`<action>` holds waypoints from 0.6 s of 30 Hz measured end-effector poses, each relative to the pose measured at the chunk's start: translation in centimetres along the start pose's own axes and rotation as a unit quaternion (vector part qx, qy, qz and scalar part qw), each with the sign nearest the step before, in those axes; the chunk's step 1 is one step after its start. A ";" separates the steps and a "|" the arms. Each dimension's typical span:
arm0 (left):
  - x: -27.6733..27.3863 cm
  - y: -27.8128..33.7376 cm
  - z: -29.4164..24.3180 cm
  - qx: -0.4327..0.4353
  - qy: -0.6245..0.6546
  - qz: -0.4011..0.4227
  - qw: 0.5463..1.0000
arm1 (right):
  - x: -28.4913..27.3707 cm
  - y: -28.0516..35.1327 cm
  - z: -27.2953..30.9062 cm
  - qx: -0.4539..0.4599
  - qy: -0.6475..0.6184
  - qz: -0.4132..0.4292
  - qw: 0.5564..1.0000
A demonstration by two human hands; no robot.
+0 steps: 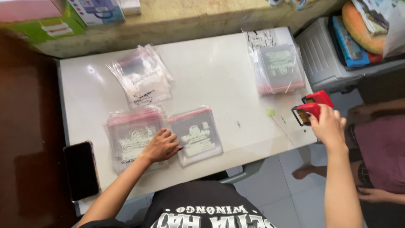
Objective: Manually stamping logos or information onto clear plastic packaging bags.
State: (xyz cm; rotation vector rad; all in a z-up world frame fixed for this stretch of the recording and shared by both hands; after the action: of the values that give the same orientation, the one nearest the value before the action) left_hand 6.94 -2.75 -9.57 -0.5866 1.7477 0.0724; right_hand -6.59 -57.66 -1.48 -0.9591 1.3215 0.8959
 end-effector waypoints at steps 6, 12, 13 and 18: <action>0.0 -0.3 0.7 -0.026 0.006 0.018 0.999 | 0.8 0.2 3.6 -0.139 0.095 0.032 0.985; -0.2 -0.8 0.5 -0.037 0.012 0.036 0.999 | 2.6 -0.2 1.6 -0.160 -0.082 -0.054 0.982; -0.3 -0.8 0.4 -0.045 0.015 0.040 0.998 | 3.8 -0.5 0.3 -0.111 -0.179 -0.048 0.976; -0.1 -0.9 0.3 -0.053 0.010 0.024 0.998 | 5.1 -0.8 2.3 0.086 -0.087 0.068 0.990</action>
State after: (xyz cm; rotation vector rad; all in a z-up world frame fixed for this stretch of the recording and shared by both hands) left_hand 7.63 -3.36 -9.34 -0.6236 1.7866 0.1940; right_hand -4.76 -55.82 -6.52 -0.6475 1.3027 0.9307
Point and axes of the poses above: each hand's wrist, its own y-axis away from the middle knuckle, its own x-axis out of the palm, z = x × y, the point moved 8 cm from there along -y, towards the middle knuckle, and after that the axes turned 8 degrees about -x, right-handed, at the moved point
